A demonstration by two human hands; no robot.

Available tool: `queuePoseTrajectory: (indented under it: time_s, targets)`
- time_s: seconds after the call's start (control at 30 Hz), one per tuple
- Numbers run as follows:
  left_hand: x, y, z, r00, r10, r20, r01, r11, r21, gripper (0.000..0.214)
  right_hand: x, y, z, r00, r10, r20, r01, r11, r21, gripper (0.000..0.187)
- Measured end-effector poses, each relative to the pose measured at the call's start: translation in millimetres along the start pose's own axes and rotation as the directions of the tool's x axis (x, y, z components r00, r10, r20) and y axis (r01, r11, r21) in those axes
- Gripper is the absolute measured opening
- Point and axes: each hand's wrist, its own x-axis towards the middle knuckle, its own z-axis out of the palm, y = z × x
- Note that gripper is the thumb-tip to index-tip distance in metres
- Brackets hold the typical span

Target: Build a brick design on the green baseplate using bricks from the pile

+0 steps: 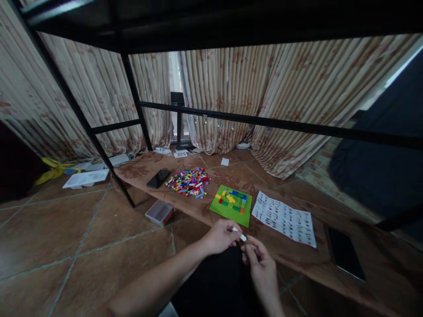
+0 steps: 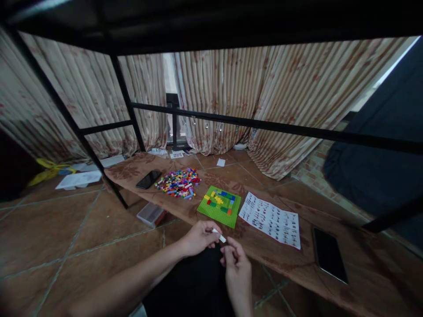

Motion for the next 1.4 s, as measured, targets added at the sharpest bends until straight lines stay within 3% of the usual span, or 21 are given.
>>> queuePoseTrajectory:
  time_s: [0.1,0.2,0.3,0.4,0.53,0.63,0.8,0.87,0.93,1.0,1.07,1.17,1.23,1.3,1.4]
  targets:
    - [18,-14,-34.7,0.991,0.023,-0.133,0.017,0.956,0.293,0.02,10,15,-8,0.996,0.054,-0.066,-0.06,0.994,-0.09,0.054]
    - [45,-19,-93.8,0.959,0.05,-0.279,0.07,0.912,0.404,0.02,31,21,-4,0.998,0.042,-0.053,-0.051,0.984,-0.168,0.05]
    - [79,-20,-153.1,0.895,0.123,-0.428,0.132,0.845,0.519,0.018,62,21,16,1.0,-0.003,-0.012,0.0,0.971,-0.241,0.045]
    - [113,-30,-191.7,0.844,0.177,-0.507,0.2,0.773,0.603,0.016,97,18,51,0.997,-0.072,0.019,0.074,0.929,-0.362,0.04]
    - [140,-60,-212.1,0.821,0.238,-0.519,0.227,0.698,0.679,0.013,140,8,107,0.963,-0.212,0.165,0.268,0.817,-0.511,0.033]
    - [143,-81,-216.6,0.827,0.297,-0.478,0.182,0.662,0.727,0.012,170,0,144,0.928,-0.24,0.286,0.373,0.633,-0.678,0.034]
    - [133,-96,-218.0,0.767,0.527,-0.365,0.027,0.541,0.84,0.027,210,2,179,0.949,-0.083,0.304,0.315,0.267,-0.911,0.037]
    - [130,-96,-217.7,0.767,0.558,-0.318,-0.025,0.52,0.854,0.028,218,4,186,0.961,-0.028,0.276,0.277,0.174,-0.945,0.037]
    - [128,-96,-217.6,0.77,0.575,-0.276,-0.069,0.505,0.861,0.028,222,3,190,0.965,-0.007,0.263,0.261,0.144,-0.954,0.036]
    - [127,-95,-217.1,0.765,0.595,-0.247,-0.102,0.49,0.866,0.028,221,0,192,0.968,-0.025,0.251,0.251,0.176,-0.952,0.031]
    - [124,-94,-214.2,0.75,0.613,-0.248,-0.122,0.497,0.859,0.027,216,-5,192,0.968,-0.092,0.232,0.249,0.294,-0.923,0.025]
    - [115,-87,-200.7,0.763,0.59,-0.262,-0.152,0.559,0.815,0.029,202,-6,190,0.976,-0.177,0.124,0.211,0.662,-0.719,0.02]
    - [108,-80,-185.6,0.81,0.541,-0.228,-0.201,0.62,0.758,0.034,191,-2,187,0.993,-0.11,0.038,0.116,0.89,-0.441,0.022]
    - [102,-74,-169.5,0.86,0.483,-0.163,-0.253,0.681,0.687,0.042,183,4,183,1.0,0.006,0.016,-0.003,0.98,-0.2,0.024]
    - [103,-67,-152.0,0.913,0.405,-0.041,-0.304,0.747,0.592,0.051,178,9,172,0.995,0.095,0.032,-0.093,0.993,-0.075,0.02]
